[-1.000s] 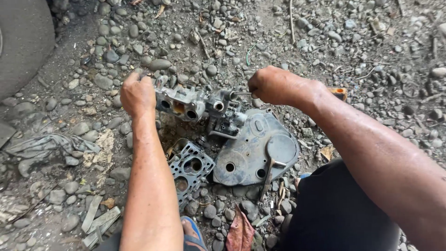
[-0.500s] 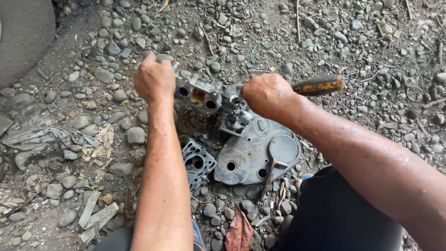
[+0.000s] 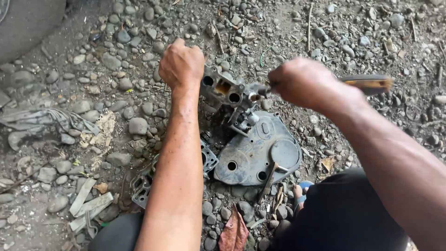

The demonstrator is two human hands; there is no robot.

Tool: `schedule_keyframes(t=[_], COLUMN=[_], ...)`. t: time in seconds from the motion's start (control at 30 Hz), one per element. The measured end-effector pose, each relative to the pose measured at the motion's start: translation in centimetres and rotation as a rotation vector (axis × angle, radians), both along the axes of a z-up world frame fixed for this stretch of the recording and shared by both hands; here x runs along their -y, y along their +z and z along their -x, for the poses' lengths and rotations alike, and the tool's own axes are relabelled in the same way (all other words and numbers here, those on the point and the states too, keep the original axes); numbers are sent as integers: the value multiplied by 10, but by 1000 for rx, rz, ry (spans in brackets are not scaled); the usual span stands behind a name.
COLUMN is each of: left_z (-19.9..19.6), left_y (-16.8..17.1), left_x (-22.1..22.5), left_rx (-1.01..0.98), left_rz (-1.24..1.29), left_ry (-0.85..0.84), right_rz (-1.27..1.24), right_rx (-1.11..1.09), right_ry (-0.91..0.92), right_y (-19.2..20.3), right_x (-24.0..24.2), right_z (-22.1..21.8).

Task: Cleaning debris from an engine intake manifold using a screwdriver

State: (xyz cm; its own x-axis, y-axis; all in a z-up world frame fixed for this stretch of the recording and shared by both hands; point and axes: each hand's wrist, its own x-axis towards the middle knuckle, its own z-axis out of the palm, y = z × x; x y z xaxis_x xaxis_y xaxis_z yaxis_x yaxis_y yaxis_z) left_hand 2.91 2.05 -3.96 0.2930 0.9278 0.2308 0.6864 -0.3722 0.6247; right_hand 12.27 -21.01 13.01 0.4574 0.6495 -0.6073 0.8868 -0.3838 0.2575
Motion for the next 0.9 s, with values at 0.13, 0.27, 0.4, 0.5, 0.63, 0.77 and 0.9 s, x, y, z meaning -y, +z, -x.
schedule_keyframes(t=[0.13, 0.27, 0.4, 0.5, 0.63, 0.77, 0.9], left_z=[0, -2, 0, -1, -2, 9, 20], left_y=[1, 13, 17, 22, 23, 28, 17], left_x=[5, 14, 16, 16, 18, 18, 8], left_rx=[11, -32, -27, -32, -28, -17, -21], left_rz=[21, 56, 82, 118, 78, 131, 154], left_ry=[-5, 13, 2, 4, 38, 14, 46], right_rz=[-294, -88, -82, -117, -109, -253, -506], right_rx=[-30, 25, 7, -5, 6, -3, -283], right_ry=[-87, -113, -122, -100, -2, 19, -132], right_y=[36, -14, -31, -46, -63, -44, 6], right_x=[8, 1, 1, -1, -4, 3, 13], right_z=[9, -18, -17, -17, -12, -17, -9])
